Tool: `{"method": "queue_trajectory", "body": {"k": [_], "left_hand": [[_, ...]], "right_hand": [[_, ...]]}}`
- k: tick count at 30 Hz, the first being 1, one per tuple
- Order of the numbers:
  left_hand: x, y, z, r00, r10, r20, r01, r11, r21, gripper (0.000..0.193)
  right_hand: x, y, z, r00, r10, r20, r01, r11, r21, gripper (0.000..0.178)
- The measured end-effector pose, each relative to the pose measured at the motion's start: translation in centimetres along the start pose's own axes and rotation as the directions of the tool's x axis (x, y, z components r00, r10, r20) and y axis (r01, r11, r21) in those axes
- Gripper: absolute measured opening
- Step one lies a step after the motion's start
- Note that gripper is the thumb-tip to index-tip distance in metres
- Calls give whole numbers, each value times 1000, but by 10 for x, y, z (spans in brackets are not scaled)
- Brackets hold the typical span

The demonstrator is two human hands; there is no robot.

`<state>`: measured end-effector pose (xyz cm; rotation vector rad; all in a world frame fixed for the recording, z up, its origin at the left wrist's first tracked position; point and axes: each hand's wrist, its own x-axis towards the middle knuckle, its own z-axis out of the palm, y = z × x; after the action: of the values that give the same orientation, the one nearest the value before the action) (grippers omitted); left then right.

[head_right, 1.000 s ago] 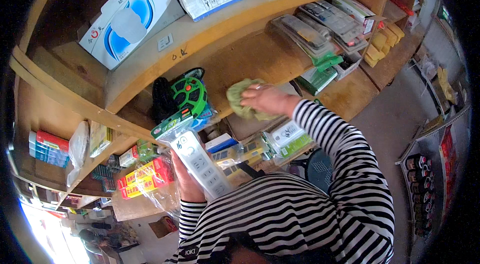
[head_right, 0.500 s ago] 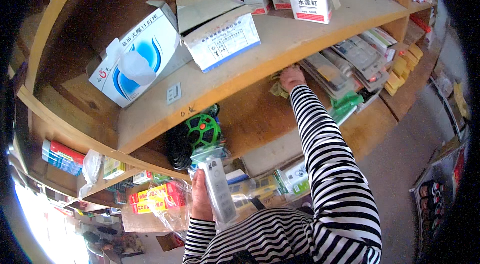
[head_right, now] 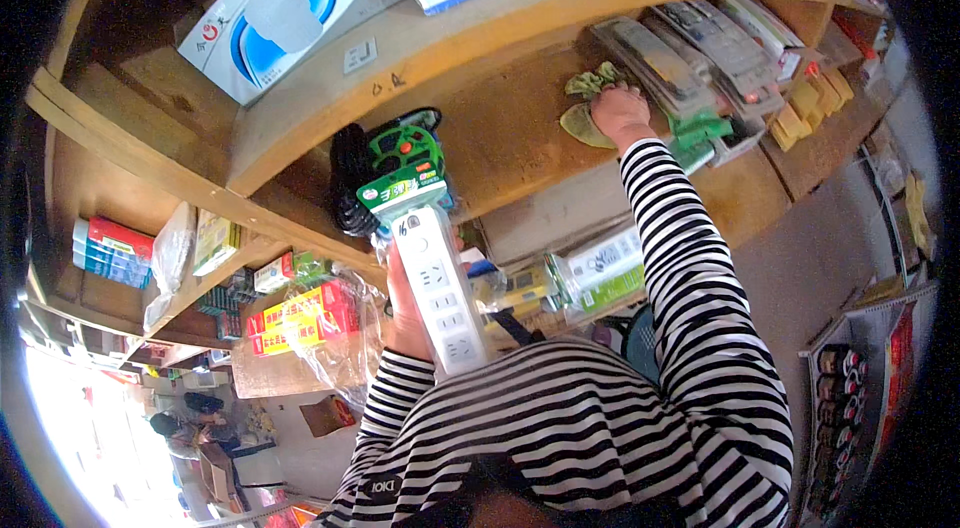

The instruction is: The person cleans a wooden shelf in a store using a cloth, moving various items like boxes and plastic containers aside to wipe the surface. They then walk to a red basin on the floor, submerge the cloth in water, and wring it out.

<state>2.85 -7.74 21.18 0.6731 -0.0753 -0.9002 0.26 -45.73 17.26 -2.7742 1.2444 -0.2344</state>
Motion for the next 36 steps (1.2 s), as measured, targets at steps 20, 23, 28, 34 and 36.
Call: {"method": "queue_trajectory", "body": {"k": [20,23,28,34,36], "left_hand": [[67,-69,-17,809,-526,263,-228,131,965,59],[109,-99,-32,877,-459,144,-11,280,960,58],[174,-126,-83,970,-240,44,63,421,905,67],[164,-105,-57,991,41,126,-89,-498,863,62],[151,-105,-51,988,63,143,-79,-585,807,56]], "right_hand": [[-55,17,4,959,-193,-208,185,981,-57,40],[-62,12,-7,973,-172,-152,169,985,-37,39],[-62,14,-10,970,-158,-184,165,986,22,38],[-62,15,-3,937,-163,-309,206,972,112,31],[-62,19,0,914,-167,-369,224,968,117,29]]}}
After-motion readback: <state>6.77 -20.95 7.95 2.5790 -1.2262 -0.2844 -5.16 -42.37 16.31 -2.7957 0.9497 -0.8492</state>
